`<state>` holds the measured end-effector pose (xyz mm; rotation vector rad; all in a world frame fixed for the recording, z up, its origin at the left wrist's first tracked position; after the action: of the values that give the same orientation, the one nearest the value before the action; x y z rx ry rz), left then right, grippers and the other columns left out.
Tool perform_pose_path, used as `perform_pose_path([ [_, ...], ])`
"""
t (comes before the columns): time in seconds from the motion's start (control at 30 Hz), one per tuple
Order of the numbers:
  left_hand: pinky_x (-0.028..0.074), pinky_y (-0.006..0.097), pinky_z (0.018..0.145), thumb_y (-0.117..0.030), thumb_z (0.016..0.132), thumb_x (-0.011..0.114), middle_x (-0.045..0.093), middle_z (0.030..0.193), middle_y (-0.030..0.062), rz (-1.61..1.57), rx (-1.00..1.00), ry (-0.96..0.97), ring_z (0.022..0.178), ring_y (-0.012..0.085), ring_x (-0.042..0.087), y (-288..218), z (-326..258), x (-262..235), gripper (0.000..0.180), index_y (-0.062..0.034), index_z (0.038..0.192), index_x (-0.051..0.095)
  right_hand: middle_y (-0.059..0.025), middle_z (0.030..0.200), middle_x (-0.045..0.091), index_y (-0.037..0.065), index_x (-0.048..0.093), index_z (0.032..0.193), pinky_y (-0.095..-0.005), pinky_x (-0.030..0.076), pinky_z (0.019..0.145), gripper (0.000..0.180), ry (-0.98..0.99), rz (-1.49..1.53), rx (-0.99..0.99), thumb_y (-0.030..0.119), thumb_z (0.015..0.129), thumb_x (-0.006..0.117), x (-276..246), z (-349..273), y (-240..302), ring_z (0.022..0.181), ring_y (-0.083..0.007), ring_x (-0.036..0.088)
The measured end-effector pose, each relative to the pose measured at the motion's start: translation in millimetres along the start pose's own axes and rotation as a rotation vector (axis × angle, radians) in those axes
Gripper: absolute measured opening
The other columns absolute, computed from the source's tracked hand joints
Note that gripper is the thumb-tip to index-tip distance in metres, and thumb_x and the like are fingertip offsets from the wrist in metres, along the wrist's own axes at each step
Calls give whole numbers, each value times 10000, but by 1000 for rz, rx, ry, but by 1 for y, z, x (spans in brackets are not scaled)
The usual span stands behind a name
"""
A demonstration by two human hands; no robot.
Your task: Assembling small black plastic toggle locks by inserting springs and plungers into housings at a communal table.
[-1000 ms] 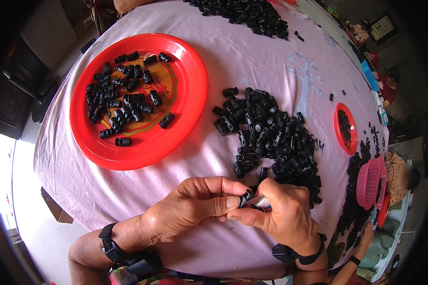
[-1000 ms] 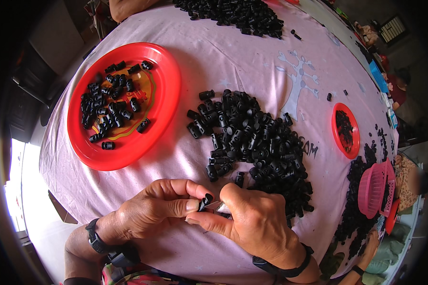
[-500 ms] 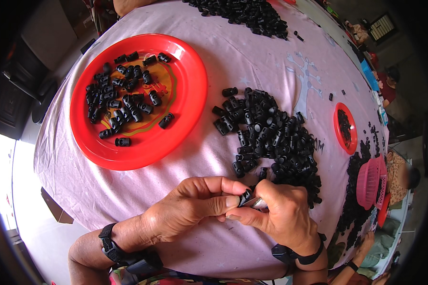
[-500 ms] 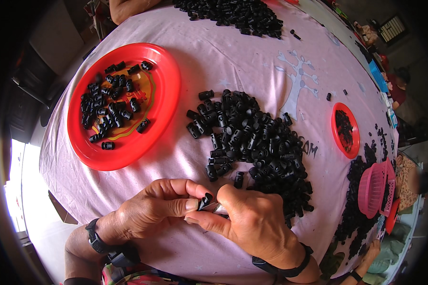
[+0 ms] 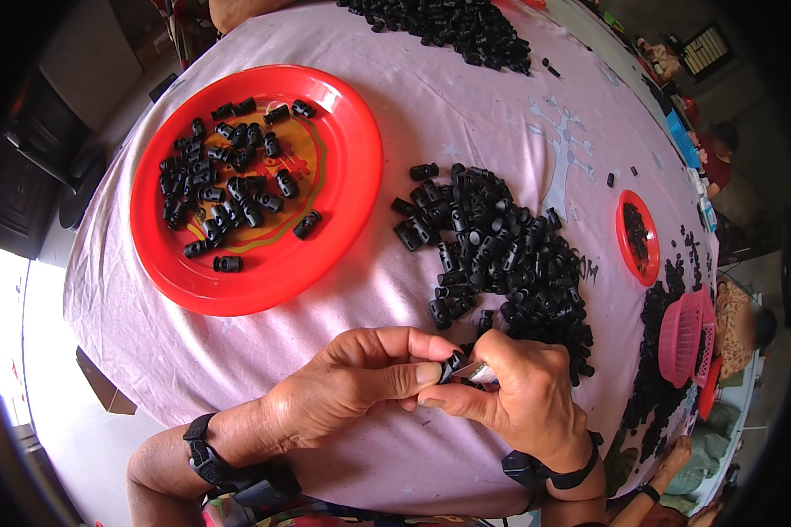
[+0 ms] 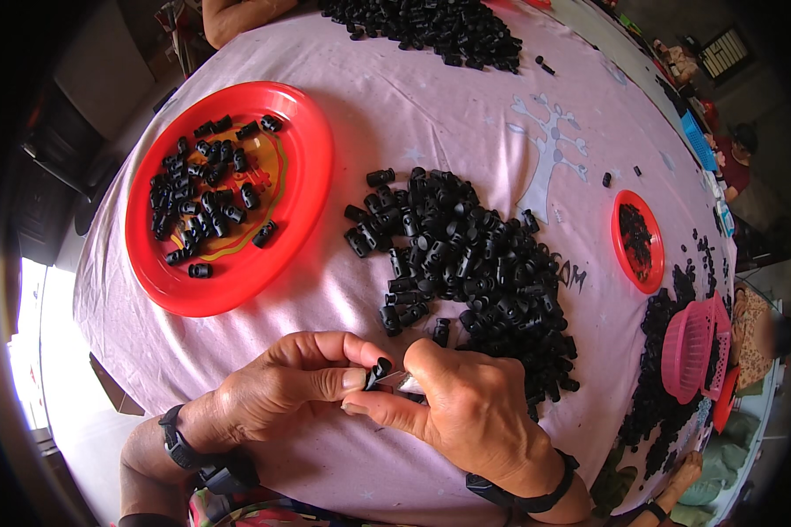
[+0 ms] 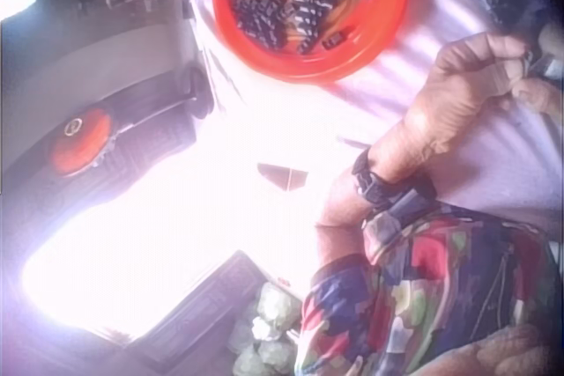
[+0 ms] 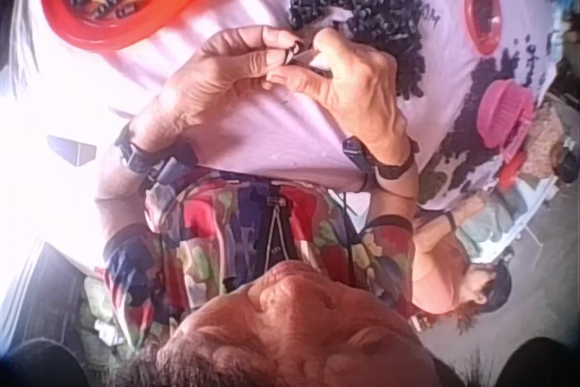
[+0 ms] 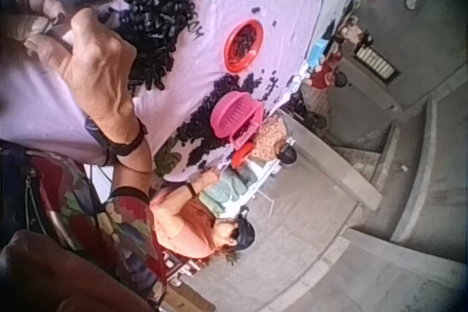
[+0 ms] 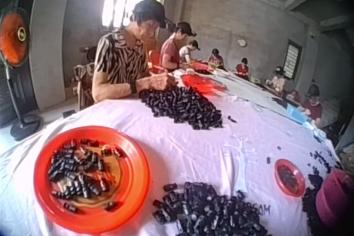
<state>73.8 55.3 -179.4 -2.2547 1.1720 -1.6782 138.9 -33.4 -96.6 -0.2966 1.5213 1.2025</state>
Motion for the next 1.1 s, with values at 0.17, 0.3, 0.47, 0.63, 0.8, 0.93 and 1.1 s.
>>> perform_pose_path([
  [0.17, 472, 259, 879, -78, 924, 561, 638, 1075, 81, -7, -16, 9, 982, 139, 603, 4, 0, -3, 225, -17, 1140, 583, -55, 591, 592, 62, 577, 784, -290, 454, 415, 416, -83, 163, -40, 407, 705, 795, -9, -1, -1, 478, -174, 607],
  [0.3, 459, 209, 774, -173, 936, 585, 648, 1009, 7, 16, 9, 41, 857, 59, 574, 2, 1, -2, 307, -43, 1213, 568, -93, 792, 675, 9, 603, 979, -268, 517, 524, 332, -18, 370, 64, 215, 771, 760, -11, 0, -6, 643, -169, 679],
  [0.47, 463, 210, 786, -181, 942, 575, 648, 1027, 20, 16, -4, 53, 868, 63, 573, 4, 2, -1, 317, -40, 1225, 560, -79, 773, 680, -25, 608, 1009, -206, 499, 565, 206, -33, 555, -22, -3, 805, 631, -5, 3, -2, 626, -95, 651],
  [0.63, 460, 206, 798, -186, 949, 566, 648, 1032, 29, 26, -15, 35, 875, 68, 573, 3, 0, 0, 324, -26, 1231, 552, -92, 840, 681, -11, 594, 1019, -234, 531, 590, 244, 79, 491, 26, 15, 785, 660, -9, 2, -6, 684, -128, 668],
  [0.8, 461, 220, 825, -166, 950, 568, 636, 1025, 14, 170, 114, 46, 892, 60, 554, -5, -3, 7, 319, 2, 1220, 552, -107, 864, 688, 4, 579, 1031, -266, 568, 592, 276, 134, 418, 25, 19, 775, 682, -6, 2, -4, 734, -176, 701],
  [0.93, 462, 225, 834, -151, 949, 566, 630, 1019, 11, 214, 117, 32, 899, 62, 547, -5, -2, 5, 305, 11, 1208, 561, -88, 793, 683, 15, 582, 1008, -273, 558, 569, 269, 115, 405, -12, 22, 762, 691, -4, 0, -3, 695, -173, 696],
  [1.1, 454, 219, 840, -142, 966, 531, 628, 1026, 25, 213, 118, 37, 895, 67, 549, -8, -3, 7, 317, 19, 1239, 545, -81, 780, 680, 17, 585, 1002, -268, 551, 561, 270, 94, 387, -24, 28, 757, 698, -4, 0, -4, 685, -168, 693],
])
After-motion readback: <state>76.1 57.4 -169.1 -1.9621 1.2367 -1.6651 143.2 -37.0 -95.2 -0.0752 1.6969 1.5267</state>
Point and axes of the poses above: each hand's wrist, its own z-axis towards the middle knuckle, its own x-axis out of the palm, y = z × x, the point moved 8 cm from there along z, towards the middle knuckle
